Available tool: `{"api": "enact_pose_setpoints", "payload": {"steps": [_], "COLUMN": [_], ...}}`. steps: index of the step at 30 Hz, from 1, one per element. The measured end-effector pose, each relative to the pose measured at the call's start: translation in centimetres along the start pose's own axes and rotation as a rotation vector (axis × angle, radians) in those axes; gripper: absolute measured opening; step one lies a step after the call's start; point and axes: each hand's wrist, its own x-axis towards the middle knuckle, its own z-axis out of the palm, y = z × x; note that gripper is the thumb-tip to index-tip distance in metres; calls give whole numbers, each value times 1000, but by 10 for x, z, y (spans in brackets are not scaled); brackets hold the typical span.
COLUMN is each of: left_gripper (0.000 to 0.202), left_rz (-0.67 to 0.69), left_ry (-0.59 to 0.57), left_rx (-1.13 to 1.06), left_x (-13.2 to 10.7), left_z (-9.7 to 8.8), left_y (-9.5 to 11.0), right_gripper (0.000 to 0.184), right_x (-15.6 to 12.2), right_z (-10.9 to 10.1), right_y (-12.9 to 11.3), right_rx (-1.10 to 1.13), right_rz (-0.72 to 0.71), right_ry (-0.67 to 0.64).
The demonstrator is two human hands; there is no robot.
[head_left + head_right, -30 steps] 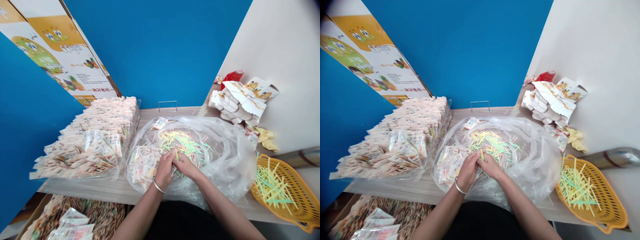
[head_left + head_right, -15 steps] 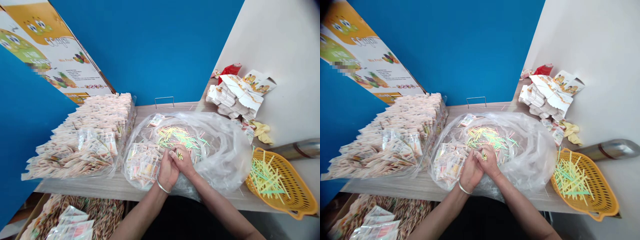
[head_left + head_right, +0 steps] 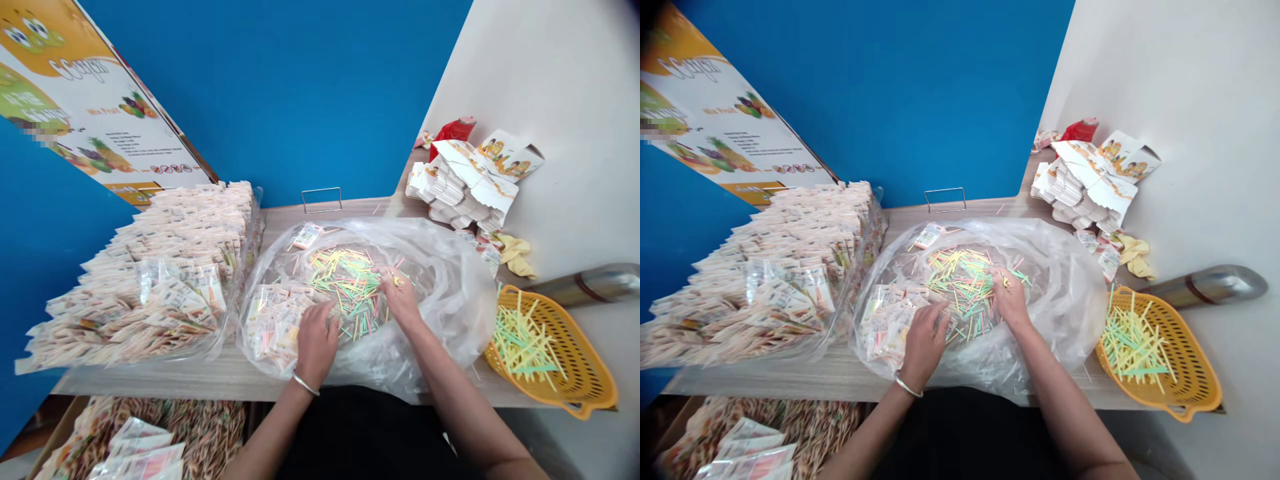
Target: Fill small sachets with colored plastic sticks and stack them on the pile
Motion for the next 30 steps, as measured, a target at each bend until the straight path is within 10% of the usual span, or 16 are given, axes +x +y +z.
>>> {"api": "enact_pose_setpoints", "payload": {"steps": [4, 9, 18, 25, 30], "left_gripper": [23, 23, 21, 23, 33], "left_rz": [234, 240, 247, 199, -240], "left_ry": [-25, -98, -76, 5, -95], "left_rx": [559, 720, 694, 181, -535], "left_x": [-7, -11, -9, -2, 12], "left_z": [-13, -12, -9, -5, 15], "left_y": [-9, -7, -18, -6, 18], "right_gripper": [28, 44, 23, 37, 43], "right_x": [5, 2, 17, 11, -13], "right_z": [-13, 0, -3, -13, 10], "right_y": [10, 9, 12, 7, -9], "right_rx": [-463, -859, -936, -158, 494], "right_rz": [-56, -70, 21, 6, 203], "right_ry": [-257, -530, -472, -348, -320]}}
